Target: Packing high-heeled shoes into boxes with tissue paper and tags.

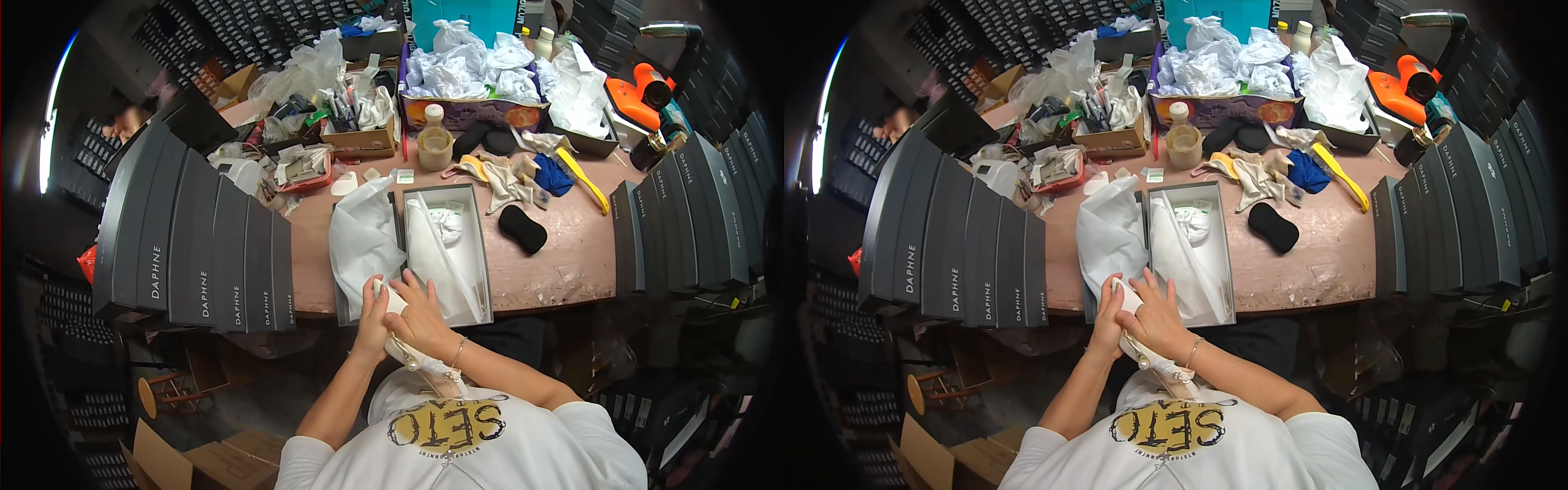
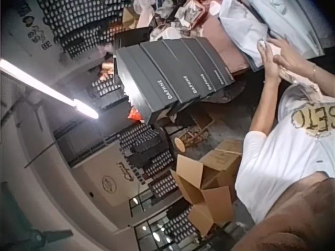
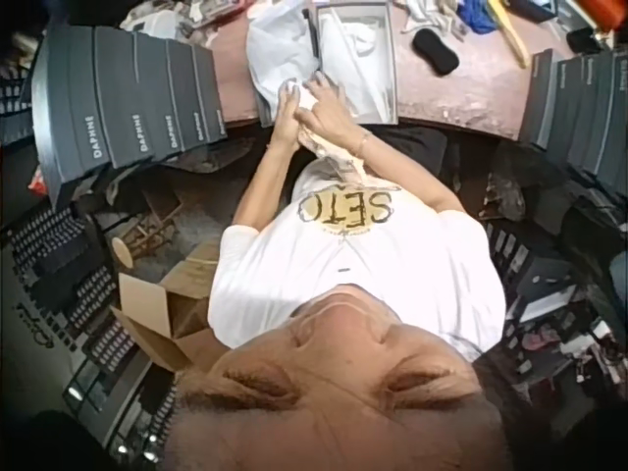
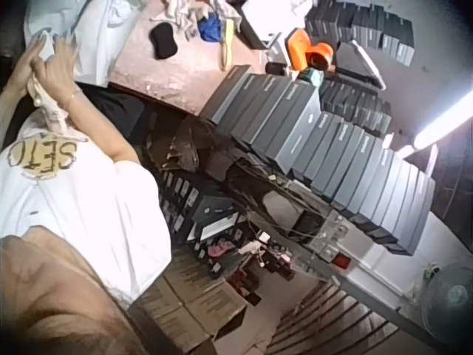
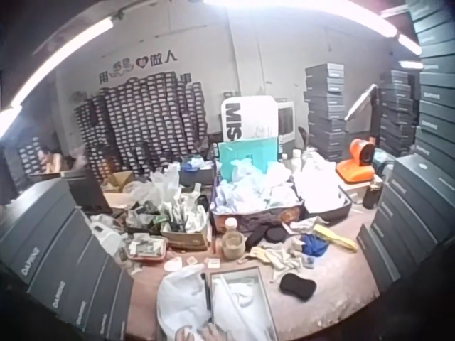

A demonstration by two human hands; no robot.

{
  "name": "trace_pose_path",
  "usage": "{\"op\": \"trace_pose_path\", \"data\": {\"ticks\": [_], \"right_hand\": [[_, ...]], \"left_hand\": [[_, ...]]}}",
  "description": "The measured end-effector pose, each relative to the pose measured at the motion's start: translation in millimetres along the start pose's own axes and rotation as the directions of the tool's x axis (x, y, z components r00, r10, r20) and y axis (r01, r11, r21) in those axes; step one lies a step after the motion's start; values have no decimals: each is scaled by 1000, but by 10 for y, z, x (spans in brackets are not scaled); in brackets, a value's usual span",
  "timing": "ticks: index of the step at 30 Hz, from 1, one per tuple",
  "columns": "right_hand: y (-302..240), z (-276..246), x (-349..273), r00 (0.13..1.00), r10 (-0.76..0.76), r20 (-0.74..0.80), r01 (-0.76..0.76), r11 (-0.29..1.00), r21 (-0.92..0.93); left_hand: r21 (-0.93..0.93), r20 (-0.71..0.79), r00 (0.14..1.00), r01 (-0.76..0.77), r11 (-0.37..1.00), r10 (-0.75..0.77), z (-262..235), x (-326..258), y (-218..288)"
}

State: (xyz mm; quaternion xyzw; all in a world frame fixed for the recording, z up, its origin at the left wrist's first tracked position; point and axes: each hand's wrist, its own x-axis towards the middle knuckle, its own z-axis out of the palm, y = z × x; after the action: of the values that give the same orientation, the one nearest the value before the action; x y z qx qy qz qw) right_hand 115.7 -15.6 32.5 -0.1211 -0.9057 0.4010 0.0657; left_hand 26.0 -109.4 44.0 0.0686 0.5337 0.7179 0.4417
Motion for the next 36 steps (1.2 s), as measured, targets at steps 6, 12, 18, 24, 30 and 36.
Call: {"op": "trace_pose_path", "data": {"ticks": [6,12,18,24,30,36], "right_hand": [[35,75,35,991,-76,-113,97,976,194],[-120,-296,-140,974,-204,95,194,976,104],[-99,-283,-358,996,-42,78,43,999,-15],[-78,-116,-83,997,74,-7,-72,982,172],[-103,-170,-163,998,65,22,-68,972,226],[-36,-423,-688,988,-113,105,78,953,293]], "left_hand": [[-91,69,996,63,994,-57,-38,72,1],[-40,65,998,-8,999,10,72,-56,76],[-56,108,992,78,995,-72,77,8,-58],[72,66,997,-53,996,48,69,19,17],[37,58,997,-45,998,43,202,-130,91],[-115,158,987,-4,993,23,125,-91,108]]}}
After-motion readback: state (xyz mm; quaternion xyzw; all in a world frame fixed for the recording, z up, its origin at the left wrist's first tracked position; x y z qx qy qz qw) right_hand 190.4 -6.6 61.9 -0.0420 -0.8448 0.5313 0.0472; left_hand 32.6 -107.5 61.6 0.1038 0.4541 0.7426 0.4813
